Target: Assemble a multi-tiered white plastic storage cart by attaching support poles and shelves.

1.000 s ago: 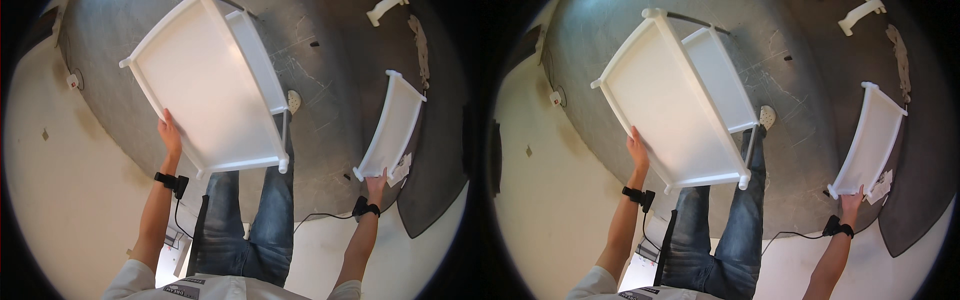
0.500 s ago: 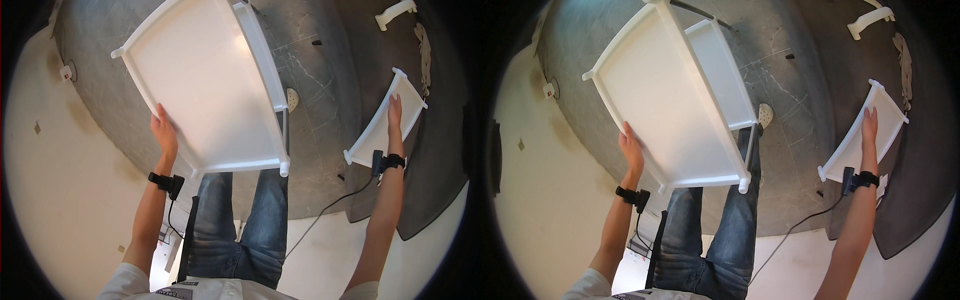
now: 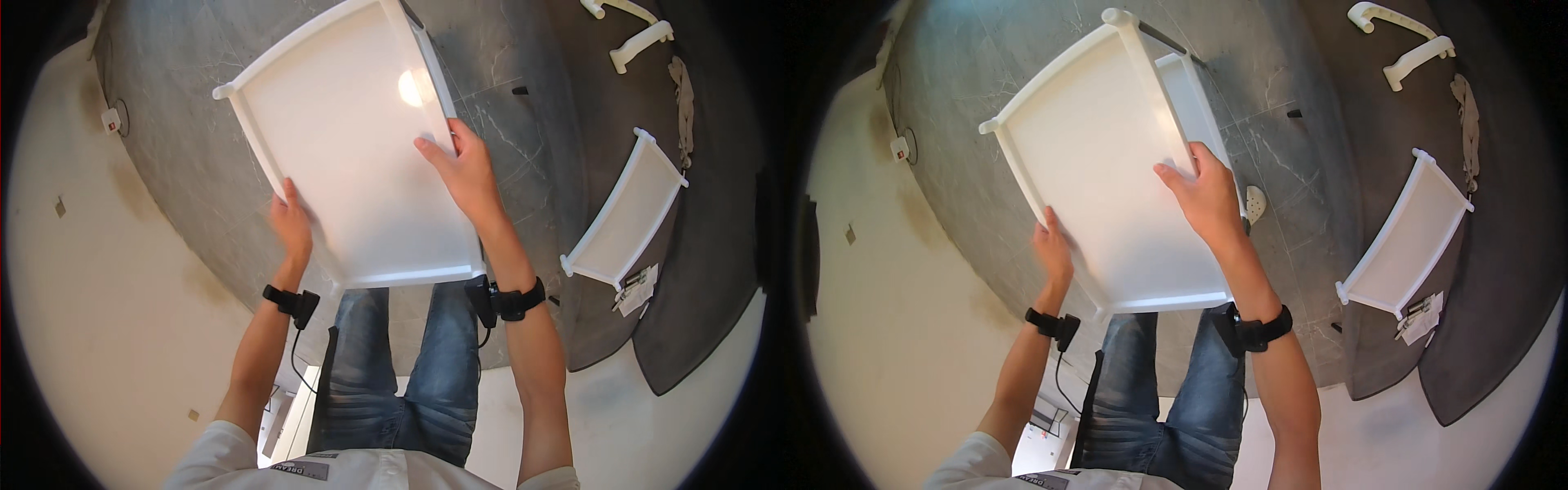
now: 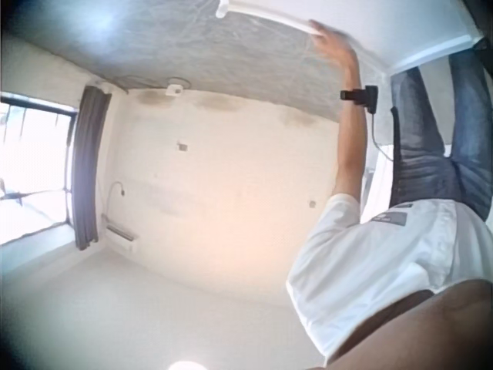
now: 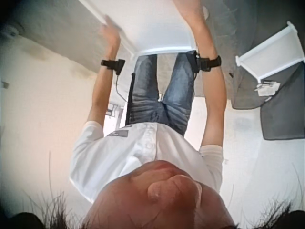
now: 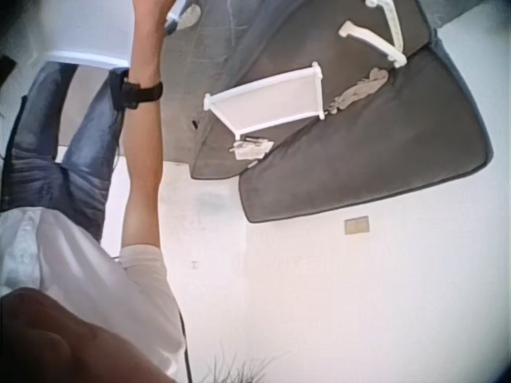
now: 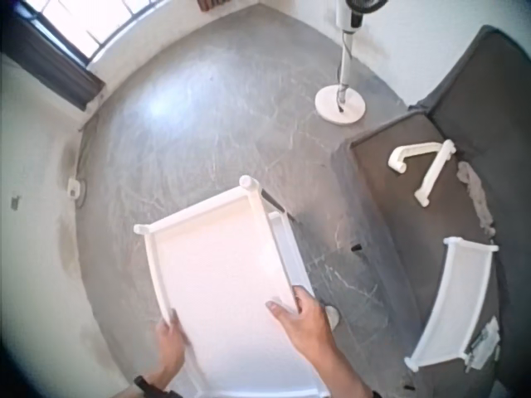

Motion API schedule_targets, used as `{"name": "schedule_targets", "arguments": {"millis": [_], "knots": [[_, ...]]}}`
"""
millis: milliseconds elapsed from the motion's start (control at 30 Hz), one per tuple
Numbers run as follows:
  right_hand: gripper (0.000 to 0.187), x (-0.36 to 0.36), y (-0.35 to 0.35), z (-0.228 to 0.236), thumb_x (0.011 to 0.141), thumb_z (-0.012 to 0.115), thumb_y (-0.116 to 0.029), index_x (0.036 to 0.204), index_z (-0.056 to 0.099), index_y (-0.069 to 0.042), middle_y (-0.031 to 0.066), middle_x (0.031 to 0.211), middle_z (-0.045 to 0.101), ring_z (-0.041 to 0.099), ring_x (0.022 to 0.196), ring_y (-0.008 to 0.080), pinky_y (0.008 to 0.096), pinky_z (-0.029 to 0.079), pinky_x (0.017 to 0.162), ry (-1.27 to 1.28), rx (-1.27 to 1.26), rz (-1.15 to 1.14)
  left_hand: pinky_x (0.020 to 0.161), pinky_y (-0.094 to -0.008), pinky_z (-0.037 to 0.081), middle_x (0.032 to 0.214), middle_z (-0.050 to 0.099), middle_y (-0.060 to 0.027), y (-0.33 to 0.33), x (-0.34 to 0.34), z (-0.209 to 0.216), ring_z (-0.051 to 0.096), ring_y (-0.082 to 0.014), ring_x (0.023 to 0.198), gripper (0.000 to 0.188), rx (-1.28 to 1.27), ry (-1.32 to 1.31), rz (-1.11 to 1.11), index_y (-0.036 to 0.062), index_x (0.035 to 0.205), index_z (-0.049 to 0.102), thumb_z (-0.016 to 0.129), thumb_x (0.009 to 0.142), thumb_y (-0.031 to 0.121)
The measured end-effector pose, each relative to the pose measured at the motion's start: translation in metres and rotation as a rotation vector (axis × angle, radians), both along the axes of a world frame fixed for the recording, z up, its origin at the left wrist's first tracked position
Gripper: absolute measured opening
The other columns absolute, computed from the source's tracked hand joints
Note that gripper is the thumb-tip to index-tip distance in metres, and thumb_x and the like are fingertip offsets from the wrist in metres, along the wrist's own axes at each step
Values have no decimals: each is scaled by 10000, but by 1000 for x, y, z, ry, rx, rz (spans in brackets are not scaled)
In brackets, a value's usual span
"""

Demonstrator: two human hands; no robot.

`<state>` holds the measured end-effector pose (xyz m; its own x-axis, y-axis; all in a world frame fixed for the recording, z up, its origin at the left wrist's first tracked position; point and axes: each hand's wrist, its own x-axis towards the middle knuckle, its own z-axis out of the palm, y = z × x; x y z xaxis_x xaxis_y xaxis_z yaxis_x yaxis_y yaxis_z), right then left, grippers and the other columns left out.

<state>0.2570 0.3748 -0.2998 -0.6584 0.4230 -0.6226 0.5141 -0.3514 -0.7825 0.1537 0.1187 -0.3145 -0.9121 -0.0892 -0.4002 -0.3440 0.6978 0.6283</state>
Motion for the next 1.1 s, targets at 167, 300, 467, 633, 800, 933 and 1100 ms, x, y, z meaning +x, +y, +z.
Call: {"name": "schedule_targets", "arguments": {"millis": [167,300,467,633,800,933,1100], "knots": [[311,10,-31,30,806,671,-180,996,509,5,191,797,644,654,727,303,374,487,628,-15,88,-25,546,-211,355,720,521,26,-37,-12,-16,430,-49,631,428,62,-42,-8,-6,878,570,456,956,399],[323,-3,-63,88,803,665,-141,973,424,-7,260,747,571,560,766,456,474,462,595,81,261,101,638,-230,417,813,581,-19,-41,-14,-20,506,-78,728,444,181,-92,-38,-12,945,575,434,960,409],[292,-22,-76,94,823,631,-133,984,426,-1,262,749,571,573,764,448,494,454,608,191,325,23,692,-247,454,925,622,-68,-43,-15,-44,575,-116,804,486,320,-215,62,-21,1036,566,421,956,436],[276,-16,-67,71,894,539,-214,1031,438,3,255,787,575,577,736,425,452,437,630,150,96,137,773,-275,447,946,614,-77,-54,-7,-64,567,-142,865,523,353,-135,92,-36,1033,564,404,956,456],[291,-2,-71,57,907,524,-217,1082,452,5,242,812,577,574,777,391,420,435,684,197,-9,192,753,-267,460,957,617,-74,-75,-13,-71,569,-129,852,535,309,-168,-11,-32,1048,557,382,959,465],[385,10,-56,19,882,564,-201,1183,444,7,227,1067,557,522,1030,364,406,409,886,278,567,152,738,-267,466,946,619,-61,-83,-23,-72,577,-131,836,575,168,-247,-28,-26,1081,551,363,952,501],[656,68,-4,-106,779,691,-308,1257,406,38,233,1226,472,450,1151,351,411,345,987,-265,854,-77,769,-263,454,976,617,-63,-91,-30,-81,570,-135,869,621,167,-286,-72,-19,1114,548,353,937,544]]}}
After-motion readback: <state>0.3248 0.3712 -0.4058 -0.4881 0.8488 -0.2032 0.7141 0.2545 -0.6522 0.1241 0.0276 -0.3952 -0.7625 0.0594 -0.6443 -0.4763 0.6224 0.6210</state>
